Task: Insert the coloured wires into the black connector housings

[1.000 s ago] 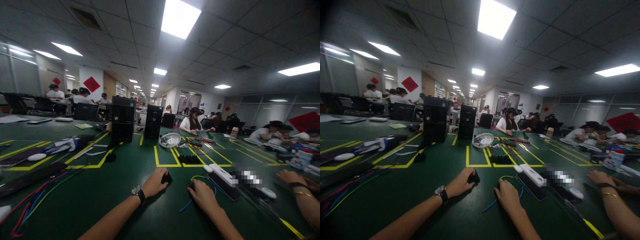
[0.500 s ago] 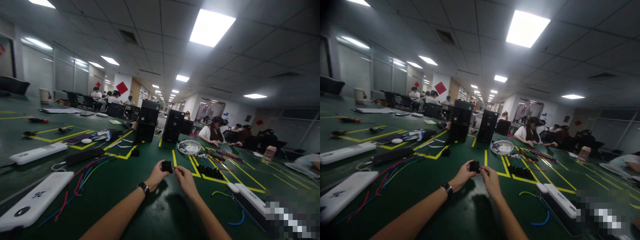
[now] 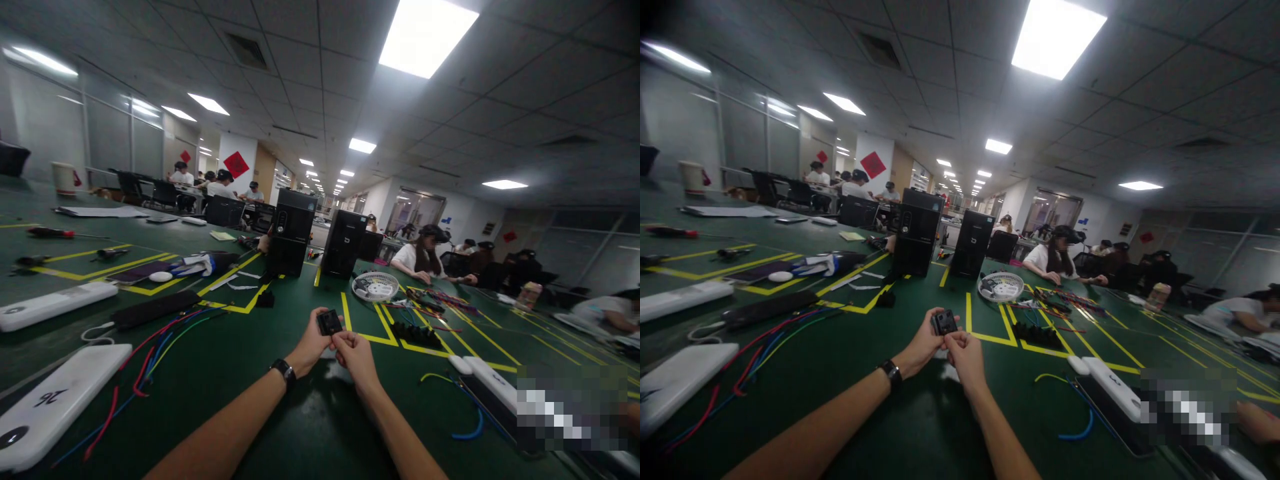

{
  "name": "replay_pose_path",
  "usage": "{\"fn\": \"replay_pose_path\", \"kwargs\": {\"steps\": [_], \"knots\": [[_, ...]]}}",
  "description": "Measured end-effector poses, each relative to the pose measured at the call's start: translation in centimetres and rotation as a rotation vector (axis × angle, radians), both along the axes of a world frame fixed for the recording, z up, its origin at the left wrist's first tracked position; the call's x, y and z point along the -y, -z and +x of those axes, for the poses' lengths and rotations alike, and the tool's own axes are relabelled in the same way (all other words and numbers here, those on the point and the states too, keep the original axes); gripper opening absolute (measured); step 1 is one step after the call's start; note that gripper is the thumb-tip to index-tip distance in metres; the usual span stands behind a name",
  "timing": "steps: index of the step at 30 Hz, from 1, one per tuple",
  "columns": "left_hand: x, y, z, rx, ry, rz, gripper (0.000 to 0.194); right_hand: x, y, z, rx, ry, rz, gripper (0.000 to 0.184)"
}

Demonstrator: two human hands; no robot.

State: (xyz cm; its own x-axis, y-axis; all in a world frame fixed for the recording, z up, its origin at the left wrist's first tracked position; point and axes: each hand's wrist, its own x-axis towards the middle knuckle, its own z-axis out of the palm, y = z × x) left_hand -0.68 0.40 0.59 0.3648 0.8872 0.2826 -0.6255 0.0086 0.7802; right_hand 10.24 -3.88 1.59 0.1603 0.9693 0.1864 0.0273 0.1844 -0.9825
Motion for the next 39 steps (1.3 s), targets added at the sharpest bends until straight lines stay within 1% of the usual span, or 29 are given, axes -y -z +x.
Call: {"fn": "replay_pose_path", "kwargs": {"steps": [7,14,20,25,29,33,36,39], "knots": [[-0.3,0.0,-0.1,-0.021,0.007,0.034,0.067,-0.2,0.9,0.0,0.003,0.017,0.027,0.032],[0.0,-0.2,-0.4,-0.047,0.000,0.054,0.065,0.2,0.9,-0.3,-0.011,0.048,0.026,0.035],[0.4,-0.4,-0.8,-0.082,-0.020,0.115,0.060,0.5,0.6,-0.4,-0.022,0.026,-0.039,0.036],[0.7,-0.5,-0.4,-0.067,-0.030,0.087,0.063,0.5,0.7,-0.6,-0.021,0.015,-0.018,0.036],[0.5,-0.5,-0.3,0.052,0.054,0.044,0.069,0.7,0.5,-0.7,-0.033,0.006,0.009,0.034],[0.4,-0.9,-0.7,0.137,0.168,0.047,0.068,1.1,-0.1,-0.6,-0.081,0.007,0.053,0.032],[0.4,-1.2,-1.0,0.144,0.207,0.059,0.068,1.5,-0.4,-0.3,-0.090,0.000,0.094,0.031],[0.7,-1.5,-1.1,0.101,0.206,0.059,0.069,1.6,-0.5,0.0,-0.071,-0.025,0.107,0.030]]}}
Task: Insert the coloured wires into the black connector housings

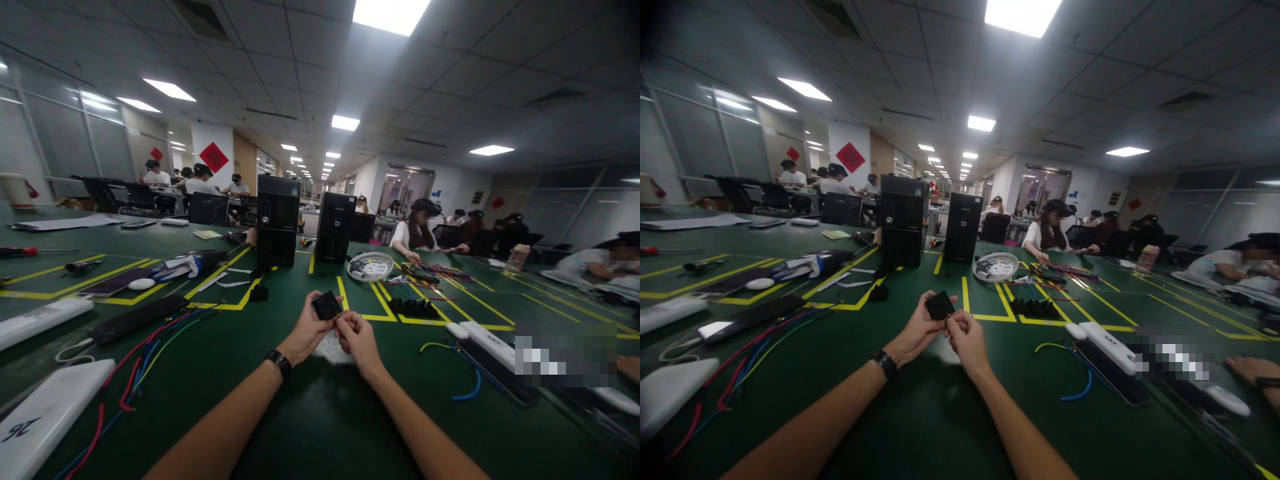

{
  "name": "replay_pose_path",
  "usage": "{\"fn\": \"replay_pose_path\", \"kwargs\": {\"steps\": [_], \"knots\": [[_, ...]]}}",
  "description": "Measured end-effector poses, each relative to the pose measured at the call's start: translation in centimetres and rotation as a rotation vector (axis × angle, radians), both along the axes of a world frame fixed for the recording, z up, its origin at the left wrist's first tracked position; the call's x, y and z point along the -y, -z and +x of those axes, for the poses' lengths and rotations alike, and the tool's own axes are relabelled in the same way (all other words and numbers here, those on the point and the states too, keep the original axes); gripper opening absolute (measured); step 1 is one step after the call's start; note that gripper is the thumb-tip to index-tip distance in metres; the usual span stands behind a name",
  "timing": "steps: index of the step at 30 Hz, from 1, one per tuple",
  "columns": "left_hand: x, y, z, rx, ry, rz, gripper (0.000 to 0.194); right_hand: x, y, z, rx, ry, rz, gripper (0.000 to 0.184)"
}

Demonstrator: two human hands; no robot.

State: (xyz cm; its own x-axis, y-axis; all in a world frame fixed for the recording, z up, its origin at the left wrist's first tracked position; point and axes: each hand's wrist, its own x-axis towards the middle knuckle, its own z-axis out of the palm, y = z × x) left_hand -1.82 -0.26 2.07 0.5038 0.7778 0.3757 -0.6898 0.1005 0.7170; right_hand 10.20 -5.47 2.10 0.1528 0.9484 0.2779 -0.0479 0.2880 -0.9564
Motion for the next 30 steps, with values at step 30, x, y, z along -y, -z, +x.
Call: {"fn": "replay_pose_path", "kwargs": {"steps": [30], "knots": [[0.73,-0.15,0.17,-0.089,-0.073,0.023,0.075,0.53,0.18,-0.65,0.115,-0.104,-0.046,0.034]]}}
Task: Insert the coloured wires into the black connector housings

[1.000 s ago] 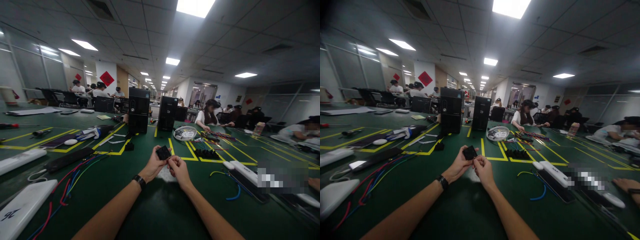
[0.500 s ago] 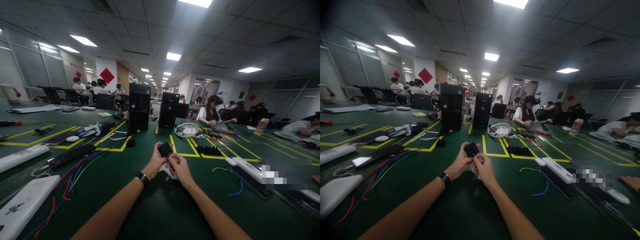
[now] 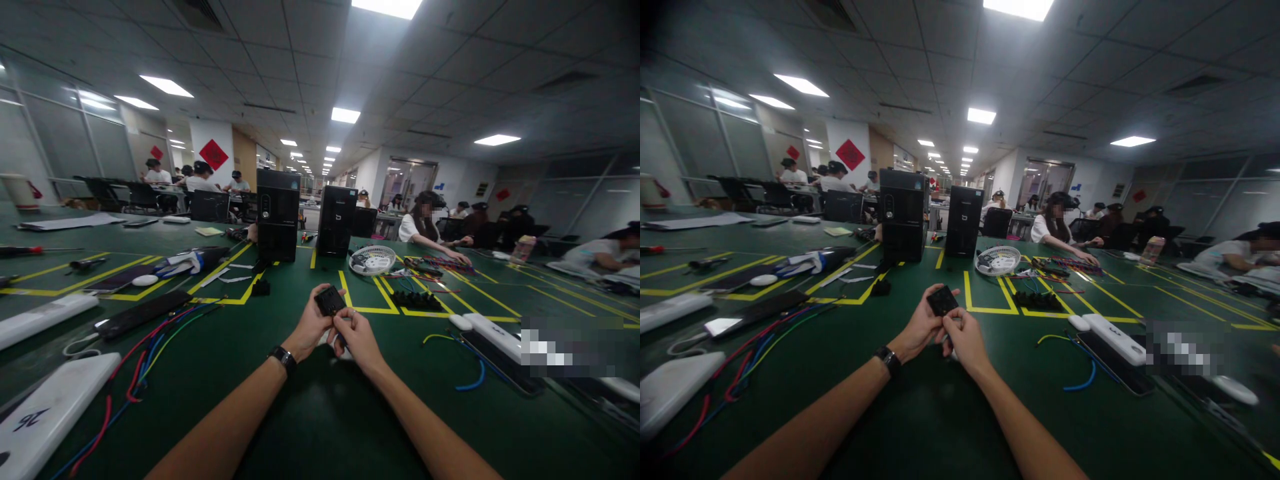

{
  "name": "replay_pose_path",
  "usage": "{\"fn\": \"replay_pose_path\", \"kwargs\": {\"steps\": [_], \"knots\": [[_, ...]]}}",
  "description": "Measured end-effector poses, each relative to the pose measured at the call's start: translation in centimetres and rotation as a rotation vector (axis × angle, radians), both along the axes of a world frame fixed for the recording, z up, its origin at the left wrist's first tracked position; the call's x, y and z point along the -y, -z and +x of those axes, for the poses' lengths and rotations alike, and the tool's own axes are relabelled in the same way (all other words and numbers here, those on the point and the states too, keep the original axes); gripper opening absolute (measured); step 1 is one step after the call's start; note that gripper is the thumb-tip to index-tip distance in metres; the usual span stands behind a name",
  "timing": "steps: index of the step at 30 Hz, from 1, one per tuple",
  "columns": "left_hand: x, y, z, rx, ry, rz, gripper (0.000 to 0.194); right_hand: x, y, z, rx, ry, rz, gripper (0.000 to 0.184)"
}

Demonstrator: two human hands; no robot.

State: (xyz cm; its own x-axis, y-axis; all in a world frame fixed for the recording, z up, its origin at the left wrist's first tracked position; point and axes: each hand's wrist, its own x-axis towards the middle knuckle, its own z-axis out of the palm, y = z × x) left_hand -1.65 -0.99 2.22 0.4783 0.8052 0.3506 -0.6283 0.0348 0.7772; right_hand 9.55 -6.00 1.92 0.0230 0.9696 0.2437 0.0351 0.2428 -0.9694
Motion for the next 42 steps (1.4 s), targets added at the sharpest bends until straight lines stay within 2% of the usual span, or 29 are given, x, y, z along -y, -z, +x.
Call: {"fn": "replay_pose_path", "kwargs": {"steps": [12,24,32,42], "knots": [[0.24,0.07,-0.11,-0.037,-0.018,0.044,0.072,0.47,-0.45,-0.50,0.009,0.011,0.001,0.032],[0.06,0.16,0.01,0.031,0.105,0.011,0.073,0.21,-0.23,-0.34,0.013,0.039,-0.031,0.032],[-0.15,0.06,-0.31,0.103,0.182,-0.026,0.064,0.41,-0.41,-0.56,-0.003,0.054,-0.066,0.033],[0.28,-0.28,-0.24,0.059,0.137,0.031,0.066,0.51,-0.44,-0.74,0.001,0.111,-0.031,0.034]]}}
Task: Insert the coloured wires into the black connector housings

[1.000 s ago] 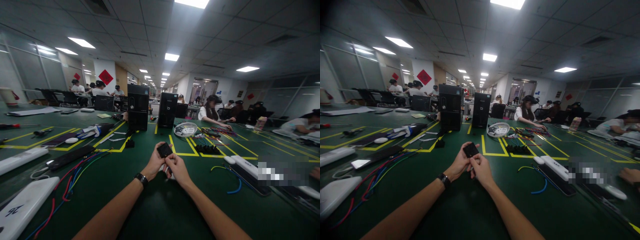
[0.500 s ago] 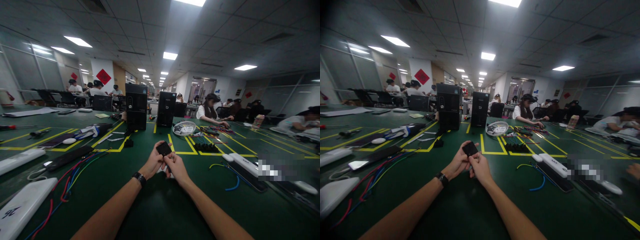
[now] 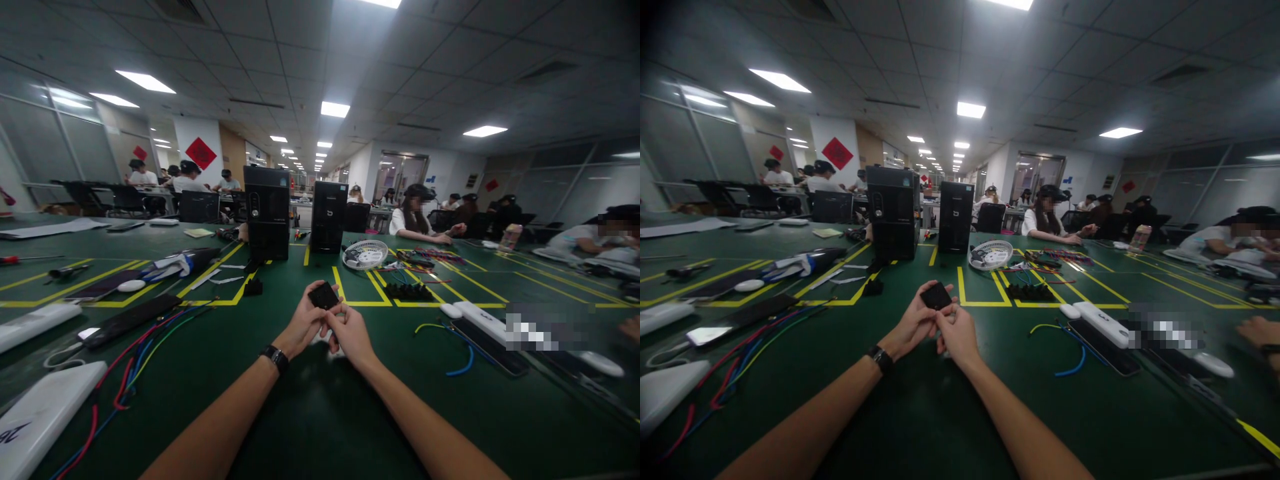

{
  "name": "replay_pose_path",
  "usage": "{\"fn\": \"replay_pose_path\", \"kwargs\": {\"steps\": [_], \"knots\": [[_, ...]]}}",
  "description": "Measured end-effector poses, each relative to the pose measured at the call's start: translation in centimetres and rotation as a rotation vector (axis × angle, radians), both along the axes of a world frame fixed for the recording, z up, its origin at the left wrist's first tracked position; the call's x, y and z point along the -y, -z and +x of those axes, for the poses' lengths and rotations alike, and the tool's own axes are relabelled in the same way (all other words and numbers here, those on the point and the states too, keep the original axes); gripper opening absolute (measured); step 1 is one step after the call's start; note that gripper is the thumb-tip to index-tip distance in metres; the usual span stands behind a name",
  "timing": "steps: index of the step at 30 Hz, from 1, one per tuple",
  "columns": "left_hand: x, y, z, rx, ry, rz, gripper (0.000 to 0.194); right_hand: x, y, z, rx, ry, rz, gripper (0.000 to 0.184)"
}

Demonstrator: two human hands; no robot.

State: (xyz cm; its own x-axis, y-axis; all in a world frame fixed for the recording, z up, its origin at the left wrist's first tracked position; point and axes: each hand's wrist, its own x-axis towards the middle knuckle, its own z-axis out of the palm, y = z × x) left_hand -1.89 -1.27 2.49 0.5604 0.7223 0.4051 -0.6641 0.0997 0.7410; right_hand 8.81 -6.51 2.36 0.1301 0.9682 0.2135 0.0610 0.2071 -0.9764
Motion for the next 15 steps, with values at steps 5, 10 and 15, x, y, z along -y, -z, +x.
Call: {"fn": "replay_pose_path", "kwargs": {"steps": [5,10,15], "knots": [[-0.06,0.14,0.04,-0.029,-0.018,-0.014,0.062,0.03,0.13,-0.10,0.031,0.026,0.020,0.037],[0.10,0.11,0.24,-0.082,-0.078,-0.068,0.058,-0.06,0.39,-0.33,0.048,0.043,0.040,0.035],[0.22,-0.22,0.22,-0.047,-0.115,-0.109,0.055,0.07,0.47,-0.56,0.075,0.007,0.042,0.027]]}}
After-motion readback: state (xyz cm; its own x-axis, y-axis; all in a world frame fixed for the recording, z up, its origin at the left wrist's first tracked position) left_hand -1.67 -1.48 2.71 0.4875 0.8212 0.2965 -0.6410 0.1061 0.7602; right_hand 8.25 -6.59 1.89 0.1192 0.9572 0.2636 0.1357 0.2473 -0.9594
